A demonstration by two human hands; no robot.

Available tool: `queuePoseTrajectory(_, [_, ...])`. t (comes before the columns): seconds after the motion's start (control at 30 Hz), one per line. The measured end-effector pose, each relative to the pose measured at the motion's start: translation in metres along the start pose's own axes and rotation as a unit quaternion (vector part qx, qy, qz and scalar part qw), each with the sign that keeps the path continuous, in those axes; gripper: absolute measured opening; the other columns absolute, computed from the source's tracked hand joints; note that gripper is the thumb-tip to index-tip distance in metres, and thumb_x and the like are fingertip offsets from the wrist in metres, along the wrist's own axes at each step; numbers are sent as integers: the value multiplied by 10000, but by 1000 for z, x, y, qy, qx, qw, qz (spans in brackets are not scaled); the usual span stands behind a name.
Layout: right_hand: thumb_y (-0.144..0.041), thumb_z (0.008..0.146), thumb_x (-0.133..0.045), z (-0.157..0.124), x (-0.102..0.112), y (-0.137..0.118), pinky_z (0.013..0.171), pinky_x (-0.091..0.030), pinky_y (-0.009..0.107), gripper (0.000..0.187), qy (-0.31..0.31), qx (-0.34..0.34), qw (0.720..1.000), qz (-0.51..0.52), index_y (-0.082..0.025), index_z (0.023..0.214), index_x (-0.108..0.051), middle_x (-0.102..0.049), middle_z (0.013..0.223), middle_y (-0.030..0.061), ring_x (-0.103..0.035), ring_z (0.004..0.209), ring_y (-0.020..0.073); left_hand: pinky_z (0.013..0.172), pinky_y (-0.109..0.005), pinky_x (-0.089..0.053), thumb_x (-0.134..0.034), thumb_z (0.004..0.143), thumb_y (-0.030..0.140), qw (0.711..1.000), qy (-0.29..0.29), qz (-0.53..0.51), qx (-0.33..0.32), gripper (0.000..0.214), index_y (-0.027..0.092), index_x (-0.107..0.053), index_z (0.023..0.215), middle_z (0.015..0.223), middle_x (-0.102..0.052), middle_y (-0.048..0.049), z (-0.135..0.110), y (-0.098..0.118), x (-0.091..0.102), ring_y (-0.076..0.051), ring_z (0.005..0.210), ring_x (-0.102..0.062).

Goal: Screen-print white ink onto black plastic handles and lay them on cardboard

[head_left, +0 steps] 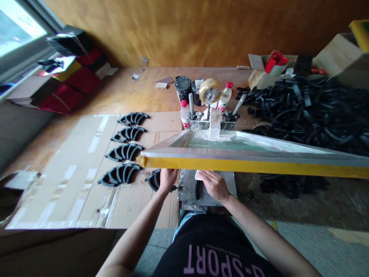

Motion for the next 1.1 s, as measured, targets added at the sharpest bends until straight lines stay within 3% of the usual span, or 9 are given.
queuePoseTrajectory(0.07, [-80,919,-403,3,-12,-6,1072,-441,410,436,-25,74,996,-31,-211,1280,-609,-619,1288,82,-564,1216,218,635,-244,-456,-480,881,478,999,-48,20,-7,315,206,-587,996,689,-652,15,-45,-1,-18,-145,638,-624])
queuePoseTrajectory(0.13, [-57,907,-399,0,-21,-6,1087,-429,425,472,-44,97,993,-57,-186,1332,-557,-571,1343,94,-500,1284,223,602,-243,-441,-479,881,491,992,-109,62,-24,348,214,-556,1078,688,-659,16,-79,3,-42,-152,624,-637])
queuePoseTrajectory(0.23, [-60,910,-380,-8,-23,0,1112,-401,437,497,-62,99,990,-73,-157,1385,-491,-500,1410,104,-425,1344,228,613,-276,-452,-436,908,431,977,-136,165,-24,371,189,-501,1180,780,-712,-47,-104,9,-73,-209,707,-685])
queuePoseTrajectory(0.33, [-58,917,-356,-20,-14,5,1118,-393,444,507,-71,104,989,-76,-163,1399,-471,-479,1430,96,-398,1361,227,655,-301,-471,-372,932,348,965,-123,230,-7,316,178,-490,1170,844,-732,-91,-109,13,-86,-243,784,-704])
queuePoseTrajectory(0.53, [-51,905,-356,-36,6,15,1106,-406,448,521,-94,120,985,-80,-172,1398,-475,-501,1413,90,-437,1335,234,676,-301,-480,-339,947,355,962,-119,244,1,315,185,-484,1169,862,-734,-91,-111,15,-84,-240,810,-706])
queuePoseTrajectory(0.83, [-78,919,-373,-22,-4,10,1100,-415,414,455,-110,149,977,-108,-110,1342,-537,-513,1400,118,-442,1330,242,669,-282,-466,-360,944,371,957,-104,271,18,304,204,-462,1176,882,-735,-63,-113,12,-90,-221,813,-704])
queuePoseTrajectory(1.1, [-80,904,-391,-56,41,23,1070,-437,430,382,-125,143,977,-91,-141,1175,-654,-640,1250,124,-536,1245,250,671,-275,-461,-347,953,417,958,-92,272,27,331,206,-450,1187,875,-730,-63,-114,12,-91,-221,832,-705])
Point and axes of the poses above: each hand's wrist, its own z-axis towards the middle knuckle, its own x-axis out of the back of the hand, y = z × x, the point moved 4 cm from there along z, towards the middle knuckle
